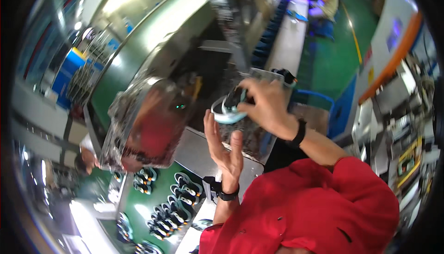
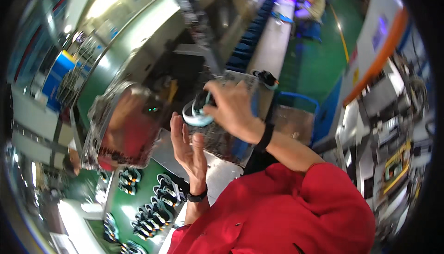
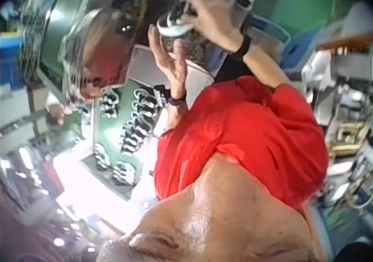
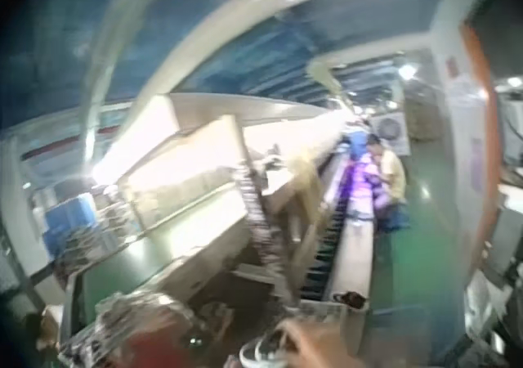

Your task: Operate a shoe-lasting machine and inspect finished shoes on a conveyor line.

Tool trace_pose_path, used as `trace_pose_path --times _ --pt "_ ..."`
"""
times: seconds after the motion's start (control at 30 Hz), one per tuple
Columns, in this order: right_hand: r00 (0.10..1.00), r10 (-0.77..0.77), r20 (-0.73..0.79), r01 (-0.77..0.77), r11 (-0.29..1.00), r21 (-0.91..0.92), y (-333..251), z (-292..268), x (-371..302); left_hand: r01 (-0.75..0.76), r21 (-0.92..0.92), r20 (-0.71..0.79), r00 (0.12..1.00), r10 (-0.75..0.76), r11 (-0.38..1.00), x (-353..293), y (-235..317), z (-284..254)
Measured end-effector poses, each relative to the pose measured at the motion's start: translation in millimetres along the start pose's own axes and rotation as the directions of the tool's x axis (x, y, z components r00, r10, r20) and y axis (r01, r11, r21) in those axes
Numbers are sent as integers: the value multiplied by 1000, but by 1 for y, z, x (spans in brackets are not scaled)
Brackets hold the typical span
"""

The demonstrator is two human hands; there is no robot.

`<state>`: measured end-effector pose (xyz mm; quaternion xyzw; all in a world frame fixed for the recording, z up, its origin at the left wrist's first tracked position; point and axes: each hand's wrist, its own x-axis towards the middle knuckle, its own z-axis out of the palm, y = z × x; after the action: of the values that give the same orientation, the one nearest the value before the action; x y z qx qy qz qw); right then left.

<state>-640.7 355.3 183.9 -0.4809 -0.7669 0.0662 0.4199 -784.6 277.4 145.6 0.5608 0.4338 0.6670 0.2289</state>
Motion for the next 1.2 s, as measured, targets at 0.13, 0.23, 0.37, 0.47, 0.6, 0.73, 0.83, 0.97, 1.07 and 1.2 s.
trace_pose_path --times 0.13,0.23,0.37,0.47,0.6,0.73,0.83,0.97,1.07,1.2 --pt "996 -84 26 80 987 141 -2 -15 -51 206 126 84 972 -218 970 -2 -3 16" --pt "985 -172 0 164 939 303 18 -34 -52 -99 371 114 992 61 923 13 4 33" --pt "956 -283 79 249 923 294 57 -32 -48 -271 651 150 962 230 709 28 -3 47" --pt "952 -286 107 241 919 312 62 -31 -50 -260 720 126 961 247 644 35 -12 44" --pt "959 -224 175 147 918 369 58 -31 -49 -60 586 124 992 -16 808 53 -9 34" --pt "936 -208 285 120 947 299 55 -36 -44 105 527 7 992 -127 844 62 -2 36" --pt "929 -240 282 154 944 293 65 -31 -39 140 553 43 980 -196 821 69 3 40" --pt "951 -214 221 114 913 393 95 -59 -32 -51 489 155 987 -29 871 40 -1 54" --pt "980 -198 22 162 858 488 136 -116 -17 -97 638 148 989 2 764 0 9 25" --pt "982 141 -129 -107 964 243 242 -133 -6 -151 862 226 969 -101 484 -46 -24 14"
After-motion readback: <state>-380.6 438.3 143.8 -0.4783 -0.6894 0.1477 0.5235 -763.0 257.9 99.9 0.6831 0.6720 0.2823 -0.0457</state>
